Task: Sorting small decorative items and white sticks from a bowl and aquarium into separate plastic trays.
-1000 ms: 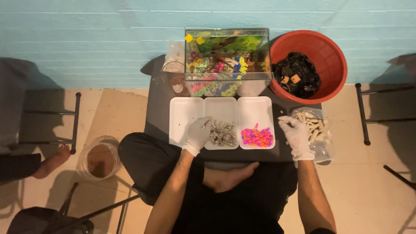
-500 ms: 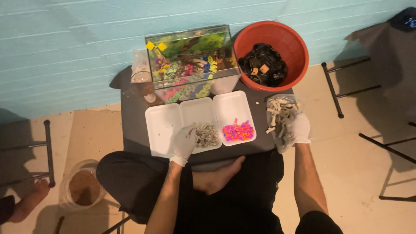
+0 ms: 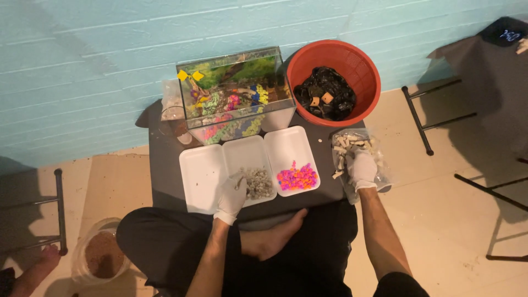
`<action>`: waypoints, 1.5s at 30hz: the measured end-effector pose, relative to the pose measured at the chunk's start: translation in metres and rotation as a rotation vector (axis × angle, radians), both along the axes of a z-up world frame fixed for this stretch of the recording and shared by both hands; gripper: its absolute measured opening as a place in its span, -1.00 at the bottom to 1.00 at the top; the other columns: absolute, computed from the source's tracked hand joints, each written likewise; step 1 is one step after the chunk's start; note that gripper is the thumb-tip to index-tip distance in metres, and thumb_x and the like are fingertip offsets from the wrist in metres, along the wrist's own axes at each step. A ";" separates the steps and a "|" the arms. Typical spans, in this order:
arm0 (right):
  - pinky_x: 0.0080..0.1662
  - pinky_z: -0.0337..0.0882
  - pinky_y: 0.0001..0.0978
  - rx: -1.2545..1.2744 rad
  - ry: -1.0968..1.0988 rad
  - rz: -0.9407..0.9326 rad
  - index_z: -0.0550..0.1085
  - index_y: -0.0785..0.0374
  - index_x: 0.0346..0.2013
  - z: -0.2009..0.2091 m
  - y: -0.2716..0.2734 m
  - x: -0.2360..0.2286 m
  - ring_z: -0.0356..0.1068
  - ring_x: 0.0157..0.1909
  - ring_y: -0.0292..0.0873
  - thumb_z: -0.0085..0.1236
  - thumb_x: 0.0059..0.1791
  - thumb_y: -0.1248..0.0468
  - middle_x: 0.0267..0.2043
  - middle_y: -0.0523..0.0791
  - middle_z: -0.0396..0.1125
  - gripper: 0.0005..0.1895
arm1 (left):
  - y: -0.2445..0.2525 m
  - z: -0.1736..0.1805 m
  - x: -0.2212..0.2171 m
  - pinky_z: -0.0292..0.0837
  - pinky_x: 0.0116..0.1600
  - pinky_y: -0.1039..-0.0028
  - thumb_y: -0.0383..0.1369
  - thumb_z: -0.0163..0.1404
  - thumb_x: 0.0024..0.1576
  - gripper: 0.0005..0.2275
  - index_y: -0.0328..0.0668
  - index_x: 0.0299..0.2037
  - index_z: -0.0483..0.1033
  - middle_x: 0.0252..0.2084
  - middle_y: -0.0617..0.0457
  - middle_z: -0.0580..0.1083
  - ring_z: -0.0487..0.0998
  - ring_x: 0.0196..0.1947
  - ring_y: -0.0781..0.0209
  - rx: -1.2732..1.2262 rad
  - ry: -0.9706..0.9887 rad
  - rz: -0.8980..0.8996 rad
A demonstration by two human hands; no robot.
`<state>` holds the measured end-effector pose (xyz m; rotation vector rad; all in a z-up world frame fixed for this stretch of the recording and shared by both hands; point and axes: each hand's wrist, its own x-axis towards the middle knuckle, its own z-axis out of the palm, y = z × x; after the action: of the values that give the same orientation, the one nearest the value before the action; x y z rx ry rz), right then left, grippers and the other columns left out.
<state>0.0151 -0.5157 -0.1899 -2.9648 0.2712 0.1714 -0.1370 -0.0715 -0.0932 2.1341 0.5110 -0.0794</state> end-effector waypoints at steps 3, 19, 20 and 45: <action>0.03 0.55 0.04 -0.044 0.003 0.004 0.61 0.17 -0.05 0.041 0.024 -0.012 0.53 0.00 0.17 0.20 0.03 0.03 -0.14 0.09 0.47 -0.66 | -0.001 0.022 0.006 0.55 0.15 0.24 -0.28 0.01 0.23 -0.71 -0.24 0.07 0.61 0.02 -0.26 0.59 0.58 0.08 -0.14 -0.066 -0.024 -0.015; -0.04 0.58 0.08 0.038 0.003 0.023 0.57 0.16 -0.06 0.030 0.016 -0.012 0.53 -0.02 0.18 0.14 0.03 0.06 -0.09 0.05 0.47 -0.69 | -0.001 0.076 0.075 0.56 0.05 0.29 -0.56 0.09 0.14 -0.83 -0.18 -0.12 0.68 -0.19 -0.09 0.63 0.65 -0.10 -0.10 0.118 -0.681 0.039; -0.03 0.58 0.09 0.043 -0.003 0.015 0.57 0.15 -0.03 0.030 0.016 -0.013 0.52 -0.01 0.19 0.14 0.03 0.06 -0.06 0.04 0.46 -0.68 | 0.000 0.087 0.079 0.57 0.04 0.29 -0.58 0.09 0.13 -0.83 -0.20 -0.14 0.68 -0.21 -0.08 0.62 0.64 -0.13 -0.11 0.148 -0.733 0.048; 0.09 0.54 -0.17 -0.226 0.548 0.423 0.69 -0.06 -0.15 0.003 0.088 0.233 0.54 0.07 0.01 0.26 -0.16 0.01 -0.16 -0.08 0.59 -0.67 | 0.024 0.078 0.179 0.50 -0.12 0.40 -0.21 0.14 0.13 -0.68 0.26 0.12 0.61 -0.25 0.14 0.60 0.60 -0.26 0.14 0.853 -0.540 0.017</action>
<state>0.2483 -0.4278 -0.1871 -3.0896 -0.3046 1.0717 0.0423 -0.0471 -0.0153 2.8103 0.2478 0.8395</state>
